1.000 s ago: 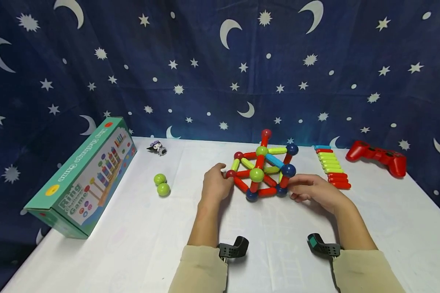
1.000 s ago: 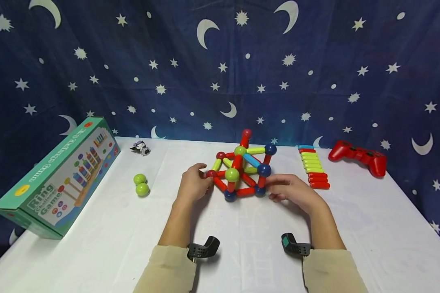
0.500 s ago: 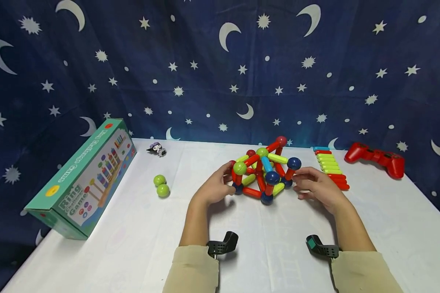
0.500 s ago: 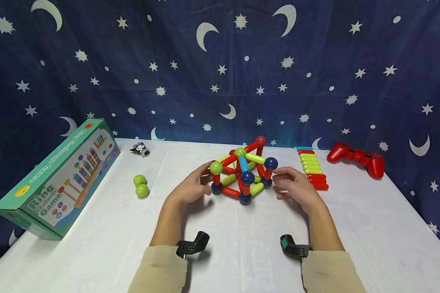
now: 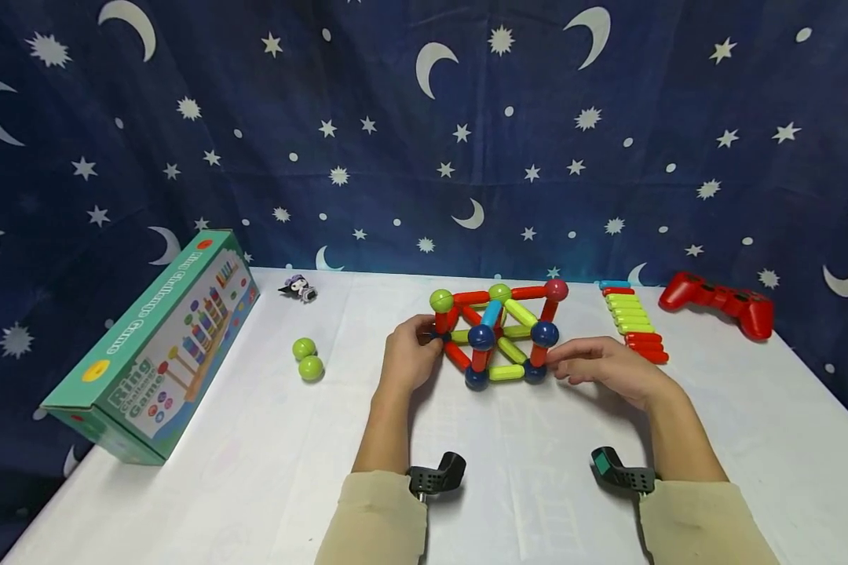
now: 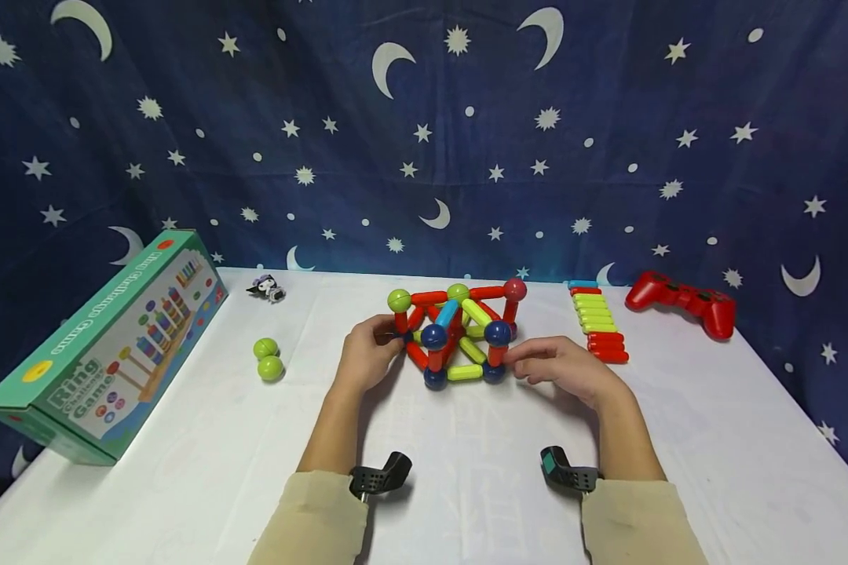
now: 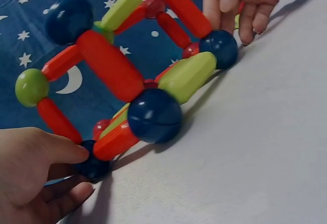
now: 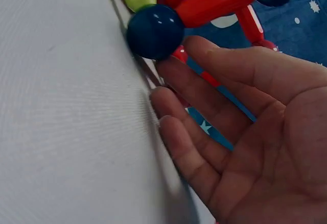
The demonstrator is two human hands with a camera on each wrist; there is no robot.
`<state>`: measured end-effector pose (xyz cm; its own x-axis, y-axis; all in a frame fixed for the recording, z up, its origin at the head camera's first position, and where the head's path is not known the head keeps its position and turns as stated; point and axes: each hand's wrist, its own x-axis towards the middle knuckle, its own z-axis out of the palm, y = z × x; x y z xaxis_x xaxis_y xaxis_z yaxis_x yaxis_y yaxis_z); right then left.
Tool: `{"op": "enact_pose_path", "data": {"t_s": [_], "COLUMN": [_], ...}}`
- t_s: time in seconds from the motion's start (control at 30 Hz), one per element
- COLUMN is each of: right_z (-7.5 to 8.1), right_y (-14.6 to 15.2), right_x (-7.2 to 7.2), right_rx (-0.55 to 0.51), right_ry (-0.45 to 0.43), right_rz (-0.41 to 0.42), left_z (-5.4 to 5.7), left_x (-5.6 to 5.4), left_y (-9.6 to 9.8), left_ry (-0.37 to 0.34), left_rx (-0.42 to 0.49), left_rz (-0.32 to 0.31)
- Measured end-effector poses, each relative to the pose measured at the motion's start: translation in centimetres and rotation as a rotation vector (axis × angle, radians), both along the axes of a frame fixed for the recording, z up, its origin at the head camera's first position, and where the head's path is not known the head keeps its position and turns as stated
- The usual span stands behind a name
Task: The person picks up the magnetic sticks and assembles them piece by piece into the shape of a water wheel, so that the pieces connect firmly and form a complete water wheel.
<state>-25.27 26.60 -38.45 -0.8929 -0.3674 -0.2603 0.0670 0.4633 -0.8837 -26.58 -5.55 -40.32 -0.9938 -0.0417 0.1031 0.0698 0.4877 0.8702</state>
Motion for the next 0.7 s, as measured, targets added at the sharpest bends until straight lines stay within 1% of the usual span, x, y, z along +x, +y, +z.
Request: {"op": "enact_pose_path", "data": {"t_s": [0.03,0.1,0.2,0.3,0.4,0.47,0.53,0.67,0.7], "right_z": [0.2,0.7,1.2,1.6,1.8,1.9,2.0,2.2,2.2], "right_y": [0.0,0.0,0.7,2.1,3.4,4.2,5.0,6.5,6.8], "right_x": [0.1,0.5,1.0,1.3,1.6,1.7,1.9,2.1,2.2], "right_rx": [0.005,0.018,0.04,0.097,0.182,0.27,0.384,0.602,0.636], "right_ry": [-0.008,-0.022,0.017,0.136,0.257,0.314,0.351,0.355,0.354], "right_rz": [0.005,-0.019,-0.102,-0.197,-0.28,-0.327,-0.355,-0.338,-0.325], "left_z": [0.0,-0.1,-0.1,-0.1,-0.2,-0.3,-0.5,-0.6,-0.6], "left_x": [0.0,-0.2,-0.3,-0.3,-0.3,-0.4,-0.5,-0.9,-1.1], "left_y": [0.2,0.3,0.5,0.6,0.7,0.7,0.7,0.8,0.7], "left_ry": [-0.004,-0.015,-0.024,-0.022,-0.021,-0.023,-0.026,-0.028,-0.023], "left_rx": [-0.002,0.003,0.012,0.033,0.044,0.043,0.038,0.031,0.03], "left_rz": [0.01,0.025,0.042,0.067,0.096,0.105,0.098,0.059,0.049]}}
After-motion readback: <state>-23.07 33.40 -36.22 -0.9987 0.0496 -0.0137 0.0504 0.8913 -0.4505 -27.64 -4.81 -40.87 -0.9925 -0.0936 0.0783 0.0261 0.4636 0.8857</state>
